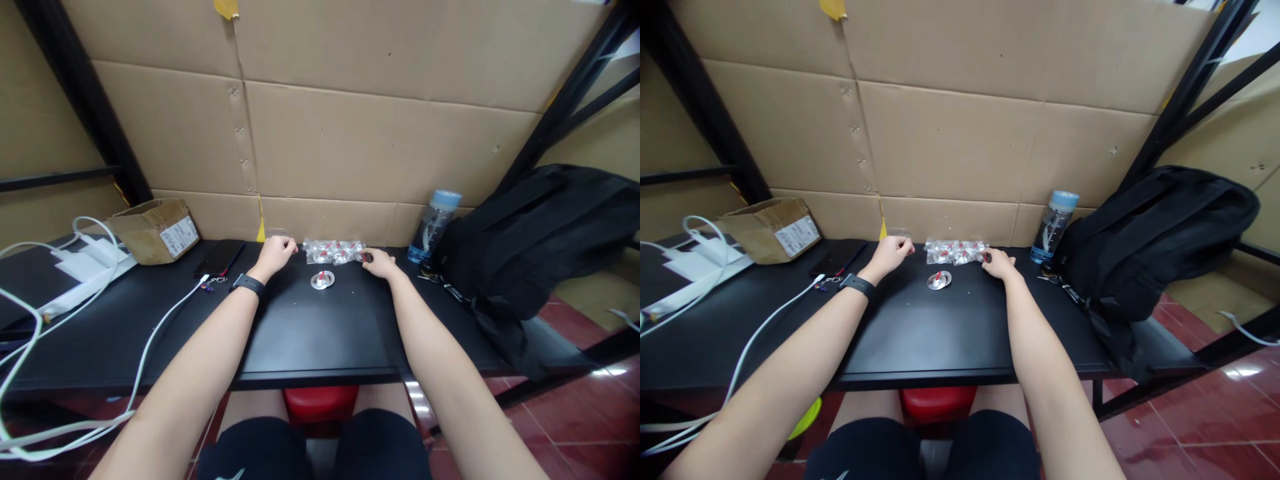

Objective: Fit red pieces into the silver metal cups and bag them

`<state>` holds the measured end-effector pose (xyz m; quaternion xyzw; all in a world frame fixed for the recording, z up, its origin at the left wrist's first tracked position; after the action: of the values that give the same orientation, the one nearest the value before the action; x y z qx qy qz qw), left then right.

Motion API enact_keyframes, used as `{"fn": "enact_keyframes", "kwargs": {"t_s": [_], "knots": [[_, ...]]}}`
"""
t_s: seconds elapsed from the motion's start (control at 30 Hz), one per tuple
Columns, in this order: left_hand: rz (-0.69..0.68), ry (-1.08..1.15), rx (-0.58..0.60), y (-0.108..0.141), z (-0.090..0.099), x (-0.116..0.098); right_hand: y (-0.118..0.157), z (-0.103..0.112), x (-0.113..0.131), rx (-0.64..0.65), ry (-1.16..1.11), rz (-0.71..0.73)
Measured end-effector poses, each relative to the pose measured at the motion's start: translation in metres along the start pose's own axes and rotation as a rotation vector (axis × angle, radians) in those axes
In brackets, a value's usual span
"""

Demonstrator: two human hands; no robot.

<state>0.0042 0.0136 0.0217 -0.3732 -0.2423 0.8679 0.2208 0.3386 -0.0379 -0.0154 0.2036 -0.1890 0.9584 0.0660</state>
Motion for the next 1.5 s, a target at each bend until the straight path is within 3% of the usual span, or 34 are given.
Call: {"fn": "enact_keyframes", "kwargs": {"t_s": [0.13, 0.3, 0.5, 0.8, 0.97, 1.1, 1.33, 1.5], "knots": [[0.0, 0.018, 0.002, 0.001, -0.001, -0.006, 0.001, 0.003, 0.003, -0.014, 0.001, -0.005], [0.117, -0.043, -0.05, 0.002, -0.002, -0.005, -0.002, 0.005, 0.004, -0.057, -0.058, 0.064], [0.072, 0.2, -0.004, -0.002, -0.01, 0.002, -0.004, 0.017, 0.011, -0.136, -0.193, 0.226], [0.126, 0.177, -0.031, 0.0, -0.009, -0.006, 0.008, 0.028, 0.045, 0.096, -0.321, 0.33], [0.112, 0.144, 0.065, 0.003, -0.01, -0.006, 0.01, 0.029, 0.051, 0.017, -0.444, 0.268], [0.146, 0.023, -0.004, 0.003, -0.011, -0.004, 0.009, 0.032, 0.048, -0.064, -0.535, 0.215], [0.04, 0.219, 0.006, 0.002, -0.016, -0.011, 0.006, 0.038, 0.043, -0.273, -0.666, 0.169], [0.066, 0.182, -0.036, 0.005, -0.013, -0.019, 0.005, 0.037, 0.041, -0.293, -0.778, 0.118]]}}
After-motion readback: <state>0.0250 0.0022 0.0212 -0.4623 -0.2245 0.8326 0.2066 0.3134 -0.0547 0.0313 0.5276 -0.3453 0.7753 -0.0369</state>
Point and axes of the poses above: each hand's wrist, its own y-axis away from the middle knuckle, its own z-axis out of the back of the hand, x = y × z, the point moved 1 cm from there along -y, towards the middle knuckle, and after that the axes turned 8 degrees about -x, right-handed, at the moved point
